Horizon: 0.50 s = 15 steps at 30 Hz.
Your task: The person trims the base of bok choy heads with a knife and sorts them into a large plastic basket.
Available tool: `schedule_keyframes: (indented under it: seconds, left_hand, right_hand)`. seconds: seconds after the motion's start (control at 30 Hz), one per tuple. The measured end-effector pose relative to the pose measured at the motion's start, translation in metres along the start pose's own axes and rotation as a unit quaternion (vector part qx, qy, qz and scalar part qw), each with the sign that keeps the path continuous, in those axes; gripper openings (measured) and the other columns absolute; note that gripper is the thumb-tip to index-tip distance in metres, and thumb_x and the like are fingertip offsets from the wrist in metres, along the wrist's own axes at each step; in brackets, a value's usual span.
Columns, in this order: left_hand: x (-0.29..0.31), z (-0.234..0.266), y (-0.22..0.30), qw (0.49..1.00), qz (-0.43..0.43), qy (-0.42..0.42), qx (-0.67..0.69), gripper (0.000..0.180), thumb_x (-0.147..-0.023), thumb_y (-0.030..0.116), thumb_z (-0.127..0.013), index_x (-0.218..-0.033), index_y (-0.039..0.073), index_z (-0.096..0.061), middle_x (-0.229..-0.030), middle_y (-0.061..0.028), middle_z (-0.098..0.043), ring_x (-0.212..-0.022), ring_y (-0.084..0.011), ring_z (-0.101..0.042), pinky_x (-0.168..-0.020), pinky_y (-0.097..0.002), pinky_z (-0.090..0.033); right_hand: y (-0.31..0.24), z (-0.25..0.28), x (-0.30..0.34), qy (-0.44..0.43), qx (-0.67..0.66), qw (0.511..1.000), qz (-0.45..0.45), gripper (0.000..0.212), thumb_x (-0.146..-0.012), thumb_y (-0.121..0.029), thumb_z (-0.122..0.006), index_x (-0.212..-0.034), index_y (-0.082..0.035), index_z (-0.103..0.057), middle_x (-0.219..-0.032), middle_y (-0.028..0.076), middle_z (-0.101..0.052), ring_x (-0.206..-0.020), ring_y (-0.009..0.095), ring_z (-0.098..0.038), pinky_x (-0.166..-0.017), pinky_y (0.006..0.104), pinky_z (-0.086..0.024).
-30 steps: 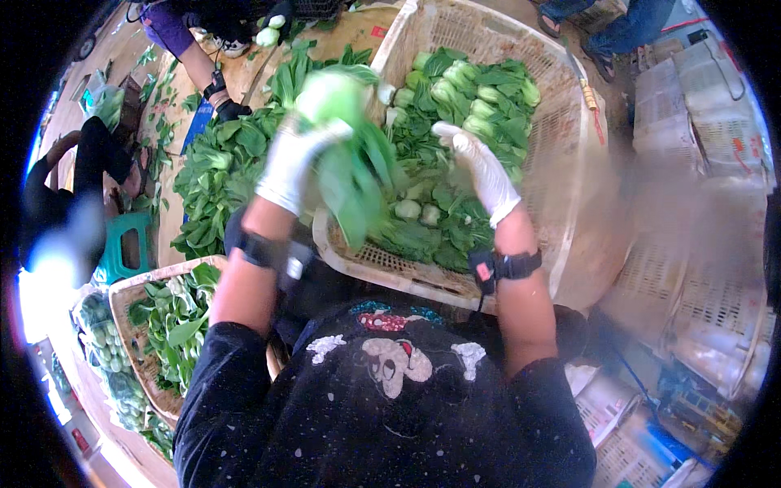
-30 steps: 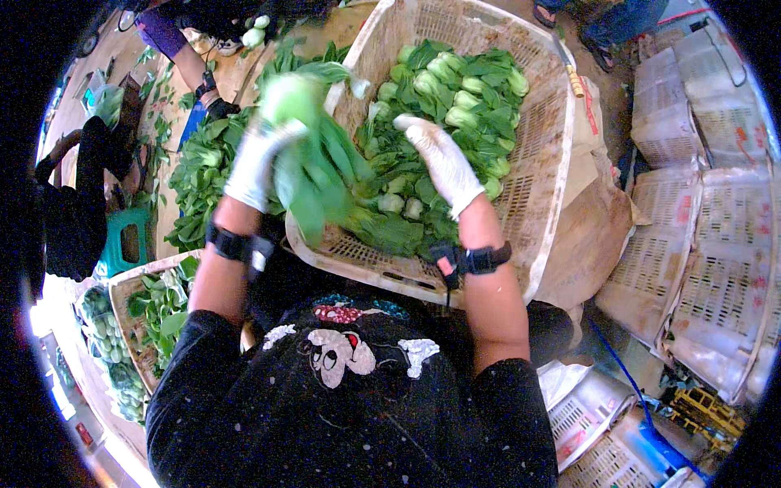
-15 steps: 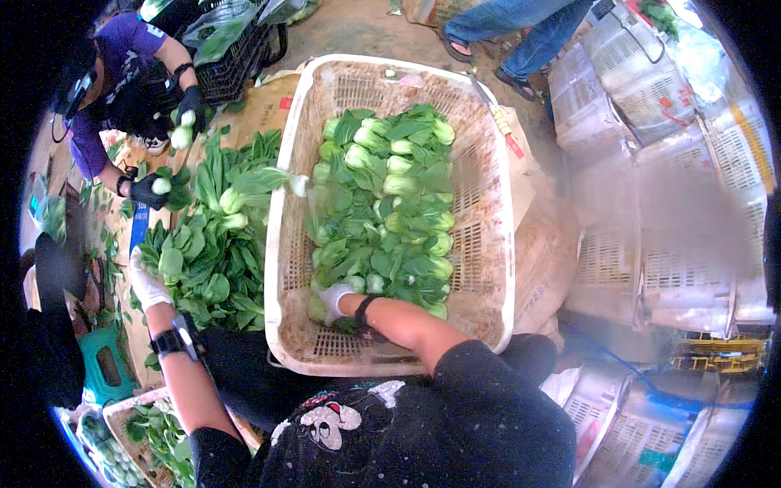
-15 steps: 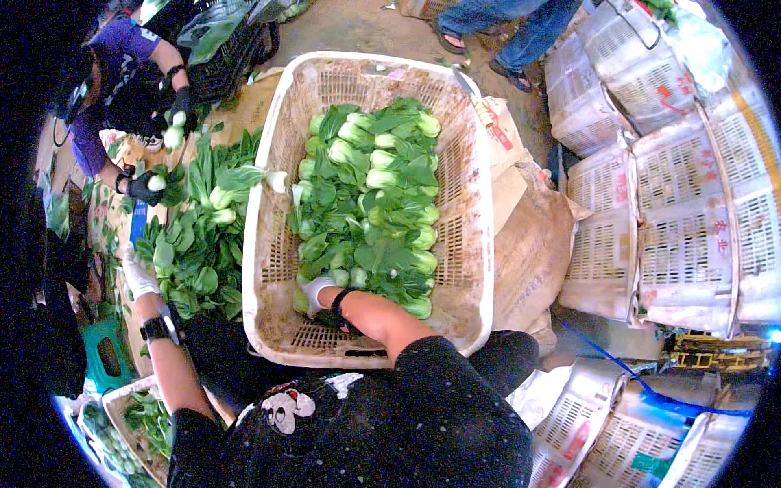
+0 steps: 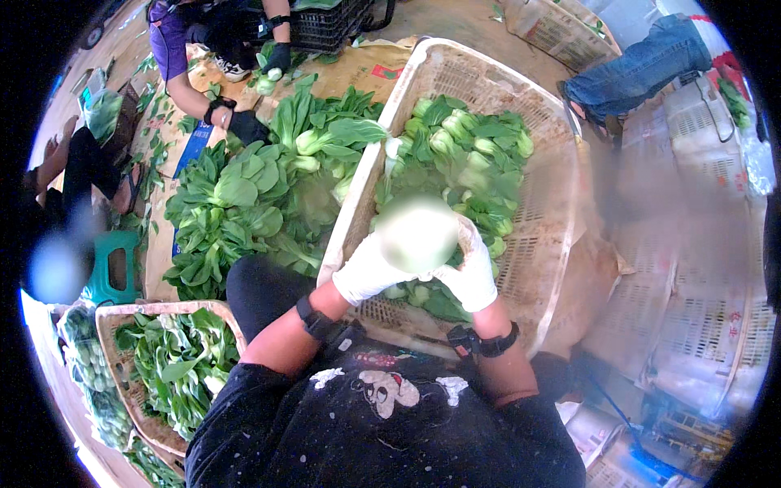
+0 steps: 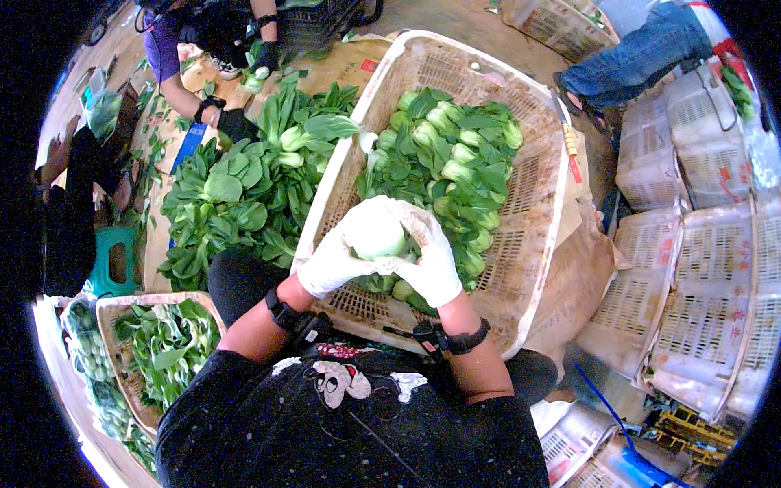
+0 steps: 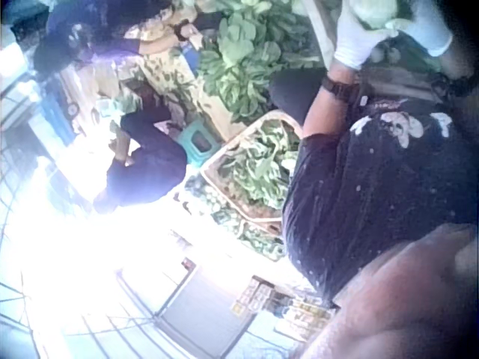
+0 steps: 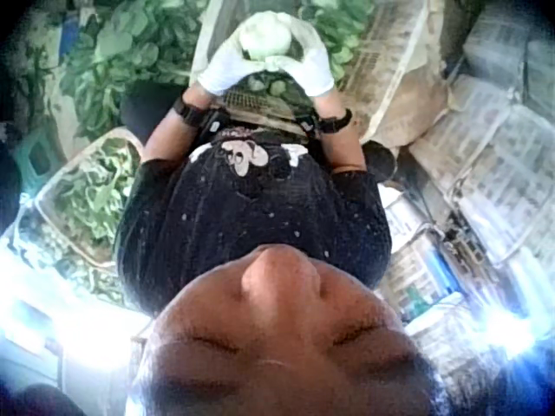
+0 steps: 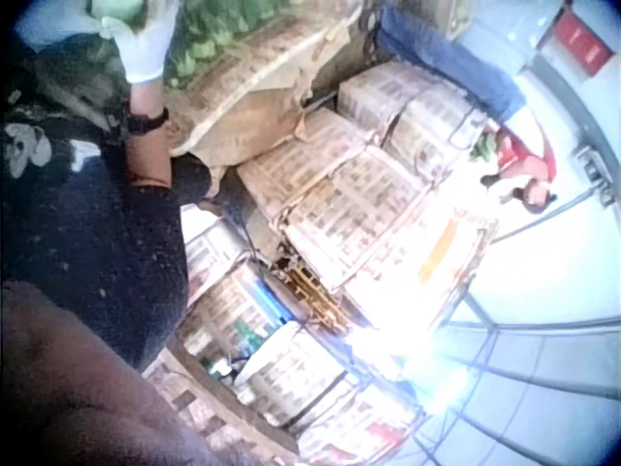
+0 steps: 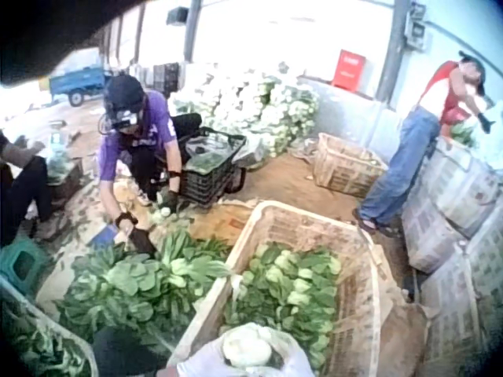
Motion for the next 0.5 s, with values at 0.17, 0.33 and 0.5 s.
schedule_keyframes:
  seconds: [0.17,0.33,0.5]
  left_hand:
    - [-0.006,0.002,0.013,0.986,-0.052,0.000,-0.156,0.092,-0.062,0.010,-0.084,-0.138,0.004,-0.033,-0.140,-0.0084,-0.040,-0.128,-0.0184,-0.039,-0.107,-0.0322,-0.031]
    - [-0.007,0.001,0.024,0.965,-0.152,0.087,-0.194,0.088,-0.058,0.011,-0.084,-0.133,0.004,-0.038,-0.135,-0.0120,-0.044,-0.125,-0.0221,-0.043,-0.105,-0.0335,-0.033]
    - [0.000,-0.006,0.039,0.885,-0.040,0.086,-0.456,0.081,-0.057,0.027,-0.083,-0.124,0.003,-0.045,-0.118,-0.0149,-0.055,-0.115,-0.0276,-0.050,-0.099,-0.0362,-0.037]
  right_hand:
    - [-0.007,0.004,0.001,0.013,0.044,0.998,0.036,0.071,-0.060,-0.025,-0.082,-0.125,-0.013,-0.055,-0.122,0.010,-0.054,-0.113,0.028,-0.051,-0.097,0.0368,-0.042]
    - [-0.001,0.005,0.001,-0.027,0.042,0.999,0.022,0.077,-0.060,-0.020,-0.084,-0.129,-0.011,-0.051,-0.124,0.011,-0.052,-0.116,0.028,-0.050,-0.099,0.0359,-0.040]
    - [0.011,-0.020,0.007,-0.028,-0.032,0.994,-0.098,0.093,-0.059,-0.019,-0.084,-0.137,-0.006,-0.035,-0.133,0.012,-0.046,-0.121,0.025,-0.046,-0.105,0.0363,-0.032]
Point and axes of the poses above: each hand's wrist, its own x-axis away from the middle knuckle, its own z-axis out of the back of the hand, y = z × x, the point moved 4 cm from there along -x, towards the middle knuckle
